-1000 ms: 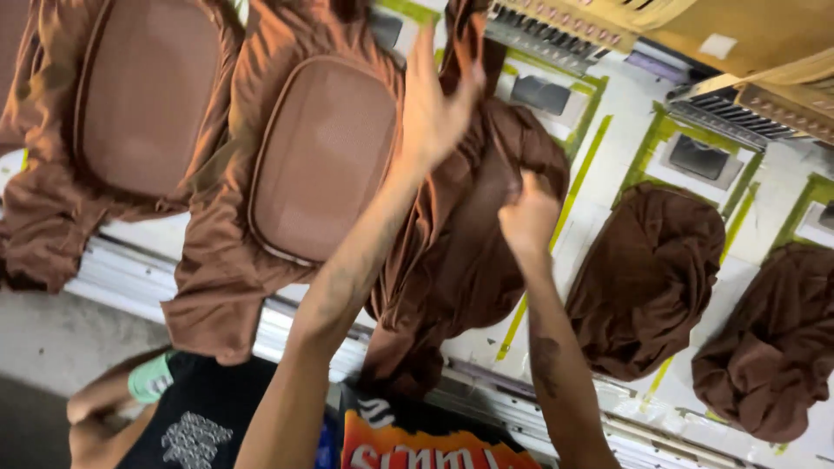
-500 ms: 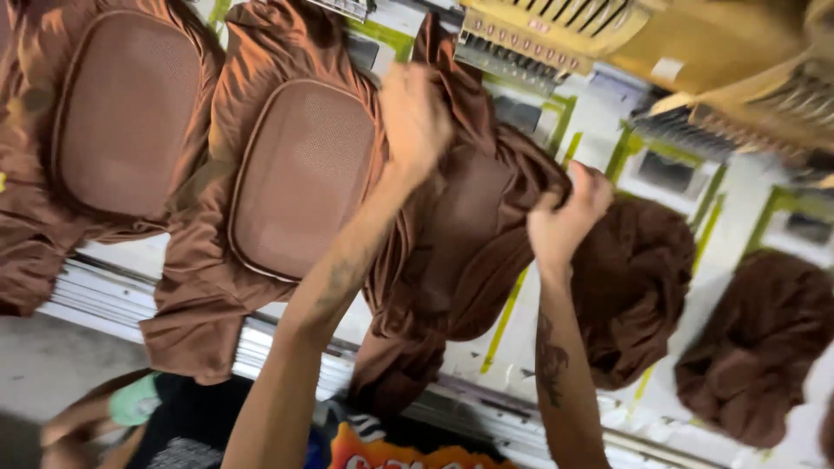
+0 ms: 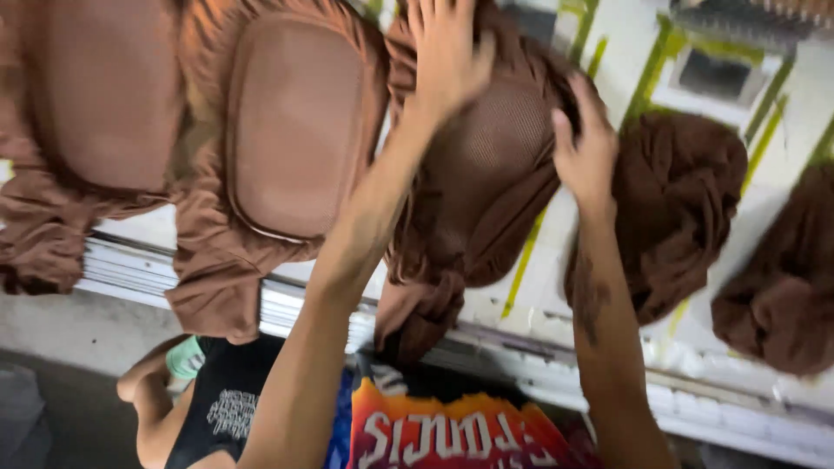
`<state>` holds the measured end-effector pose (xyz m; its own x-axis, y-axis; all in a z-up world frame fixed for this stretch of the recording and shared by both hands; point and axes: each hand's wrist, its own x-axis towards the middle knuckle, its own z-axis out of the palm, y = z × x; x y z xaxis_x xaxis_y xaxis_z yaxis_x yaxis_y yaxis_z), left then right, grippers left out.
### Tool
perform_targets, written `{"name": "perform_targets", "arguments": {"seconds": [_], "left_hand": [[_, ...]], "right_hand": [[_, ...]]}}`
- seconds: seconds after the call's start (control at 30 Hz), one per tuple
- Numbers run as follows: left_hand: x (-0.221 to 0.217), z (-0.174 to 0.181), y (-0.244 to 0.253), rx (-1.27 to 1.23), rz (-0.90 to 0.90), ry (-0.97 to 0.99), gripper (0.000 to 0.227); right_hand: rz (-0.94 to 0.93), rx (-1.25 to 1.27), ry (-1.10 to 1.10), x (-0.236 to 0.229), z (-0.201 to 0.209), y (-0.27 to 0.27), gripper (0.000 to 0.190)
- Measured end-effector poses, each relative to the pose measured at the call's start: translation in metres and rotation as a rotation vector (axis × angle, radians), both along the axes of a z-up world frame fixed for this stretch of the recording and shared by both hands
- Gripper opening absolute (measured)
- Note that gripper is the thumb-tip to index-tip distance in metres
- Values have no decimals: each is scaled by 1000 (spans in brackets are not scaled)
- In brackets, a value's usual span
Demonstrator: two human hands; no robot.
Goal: Adjusting and smoothing brown fabric pieces onto the frames of an industrial embroidery machine
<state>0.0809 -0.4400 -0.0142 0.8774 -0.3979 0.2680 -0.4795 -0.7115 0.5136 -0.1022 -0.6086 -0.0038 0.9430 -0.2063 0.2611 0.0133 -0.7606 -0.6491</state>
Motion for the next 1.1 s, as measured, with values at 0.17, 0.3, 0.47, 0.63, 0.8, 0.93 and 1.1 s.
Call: {"name": "perform_targets", "arguments": {"seconds": [0.17, 0.3, 0.47, 0.63, 0.8, 0.93, 1.1], "left_hand": [[-92, -3, 108, -181, -194, 277, 36], [-76, 13, 160, -278, -108, 98, 30], [-120, 29, 173, -50, -39, 57, 31], [-229, 58, 163, -80, 256, 73, 58], [-288, 20, 169, -115, 387, 217, 33], [-290, 42, 174, -289, 243, -5, 21], [-284, 7, 201, -575, 787, 528, 33]], "right_hand": [[51, -295, 34, -55, 8, 103, 50], [495, -226, 234, -118, -3, 222, 64], [634, -92, 257, -156, 15, 253, 51], [490, 239, 127, -119, -23, 174, 37], [593, -410, 54, 12, 71, 124, 78], [786, -688, 176, 94, 50, 102, 90], [1014, -624, 14, 160, 23, 62, 11]]}}
